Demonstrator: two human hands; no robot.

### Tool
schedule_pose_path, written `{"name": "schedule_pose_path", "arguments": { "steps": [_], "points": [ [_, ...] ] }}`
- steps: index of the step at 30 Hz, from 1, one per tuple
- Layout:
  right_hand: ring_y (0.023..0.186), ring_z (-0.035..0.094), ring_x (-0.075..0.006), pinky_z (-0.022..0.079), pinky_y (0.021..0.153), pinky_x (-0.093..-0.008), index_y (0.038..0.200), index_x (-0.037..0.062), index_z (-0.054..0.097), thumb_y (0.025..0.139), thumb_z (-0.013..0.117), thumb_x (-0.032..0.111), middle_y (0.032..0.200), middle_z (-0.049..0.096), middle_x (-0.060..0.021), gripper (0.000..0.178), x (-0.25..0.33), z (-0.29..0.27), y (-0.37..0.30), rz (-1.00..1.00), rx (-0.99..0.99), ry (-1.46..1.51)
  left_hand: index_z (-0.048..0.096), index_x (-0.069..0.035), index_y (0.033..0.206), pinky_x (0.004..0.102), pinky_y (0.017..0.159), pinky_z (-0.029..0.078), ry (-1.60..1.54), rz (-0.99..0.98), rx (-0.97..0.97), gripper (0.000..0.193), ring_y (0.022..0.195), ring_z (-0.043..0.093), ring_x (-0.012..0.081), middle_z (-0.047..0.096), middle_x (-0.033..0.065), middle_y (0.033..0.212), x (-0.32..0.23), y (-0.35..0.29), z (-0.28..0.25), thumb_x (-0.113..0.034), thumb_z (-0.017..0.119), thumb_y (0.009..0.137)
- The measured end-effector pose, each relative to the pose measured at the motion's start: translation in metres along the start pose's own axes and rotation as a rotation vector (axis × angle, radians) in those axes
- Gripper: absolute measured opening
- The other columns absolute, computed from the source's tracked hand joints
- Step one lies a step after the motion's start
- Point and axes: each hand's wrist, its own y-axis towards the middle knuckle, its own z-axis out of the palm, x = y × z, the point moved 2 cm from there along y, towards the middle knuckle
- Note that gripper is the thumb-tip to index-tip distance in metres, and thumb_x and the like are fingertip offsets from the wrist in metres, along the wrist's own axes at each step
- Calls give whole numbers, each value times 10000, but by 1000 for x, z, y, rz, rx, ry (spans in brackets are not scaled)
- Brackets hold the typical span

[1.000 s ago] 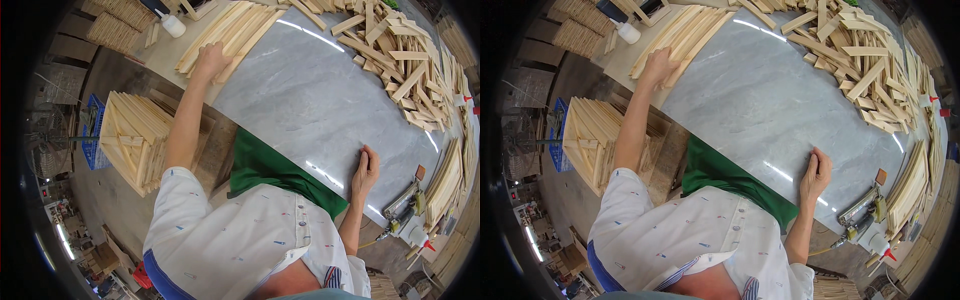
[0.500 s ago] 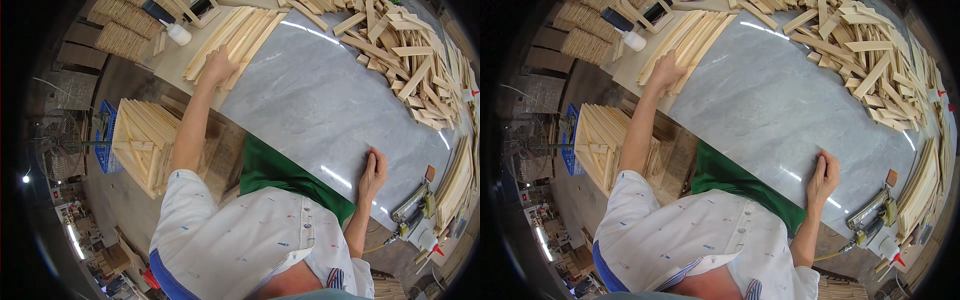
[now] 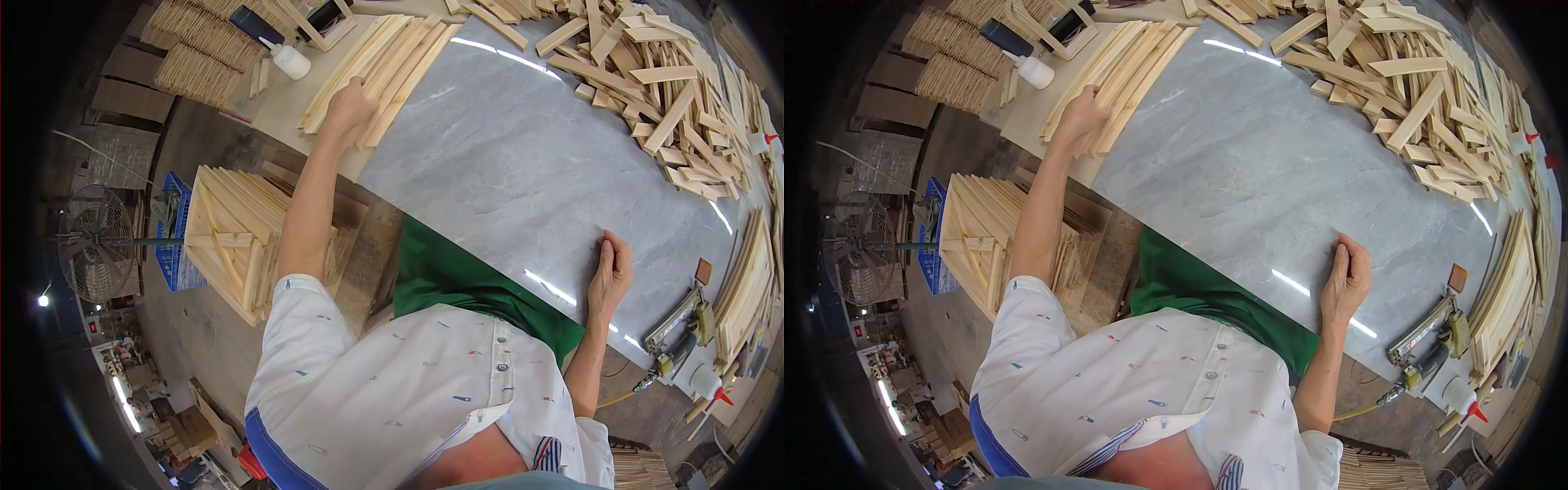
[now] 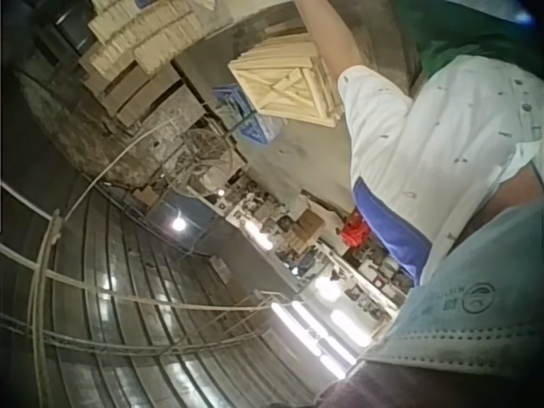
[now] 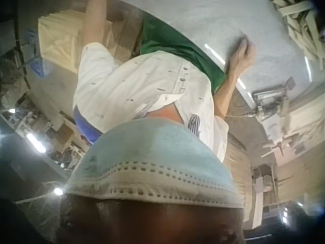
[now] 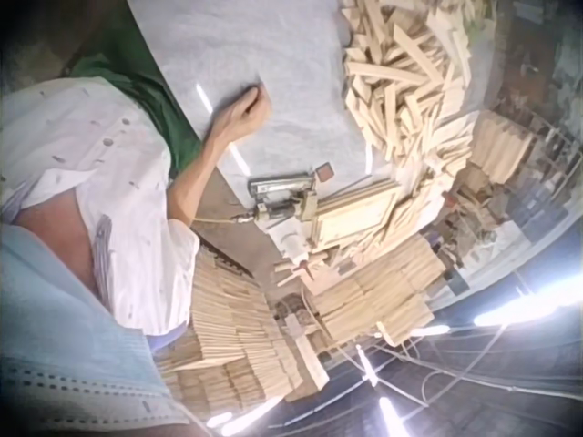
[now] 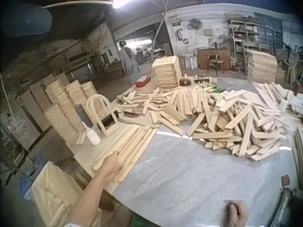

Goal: Assembling wooden frames or structures using a pneumatic staple gun and organizing wooden slats on a workbench.

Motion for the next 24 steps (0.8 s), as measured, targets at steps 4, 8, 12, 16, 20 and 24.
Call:
{"name": "schedule_pose_path", "arguments": {
  "steps": [4, 8, 12, 16, 20, 24],
  "points": [
    [854, 594, -145, 464, 797, -259, 1047, -5, 669, 954, 554, 63, 930, 644, -81, 163, 1, 0, -1, 4, -3, 3, 460, 29, 1317, 427, 945, 476, 66, -10, 6, 630, 1091, 597, 407, 618, 298, 1132, -5, 1, 2, -194, 627, 751],
    [863, 596, -145, 465, 800, -257, 1047, -7, 670, 954, 555, 62, 938, 647, -82, 163, 1, 0, -1, 8, -2, 4, 474, 23, 1295, 426, 939, 476, 5, 15, -21, 613, 1084, 603, 405, 620, 293, 1134, 9, 8, 6, -204, 644, 752],
    [867, 598, -146, 466, 802, -257, 1044, -10, 669, 952, 554, 58, 943, 649, -84, 162, 0, 0, -1, -2, -5, 12, 484, 21, 1266, 432, 931, 476, -38, 53, -16, 582, 1069, 608, 407, 626, 285, 1123, 16, 16, 10, -208, 651, 759],
    [871, 599, -147, 467, 805, -258, 1042, -13, 668, 948, 552, 49, 939, 653, -84, 162, 0, 0, -2, 2, 2, 15, 488, 20, 1245, 440, 920, 475, 54, 65, -10, 549, 1061, 608, 408, 633, 278, 1105, 17, 11, 6, -202, 648, 769],
    [872, 604, -157, 470, 804, -266, 1038, -12, 670, 943, 558, 57, 932, 656, -87, 162, -2, 0, -1, 2, -11, -26, 501, 27, 1194, 457, 895, 471, 1, 102, -80, 485, 1034, 608, 417, 636, 280, 1072, -1, -22, -14, -193, 633, 783],
    [869, 616, -188, 476, 799, -291, 1024, -1, 674, 928, 582, 85, 924, 661, -104, 160, 10, 19, 4, 114, 4, 76, 478, 38, 1275, 403, 921, 459, -106, 155, 23, 554, 1085, 599, 404, 612, 292, 1151, -56, -82, -16, -167, 589, 773]
  ]
}}
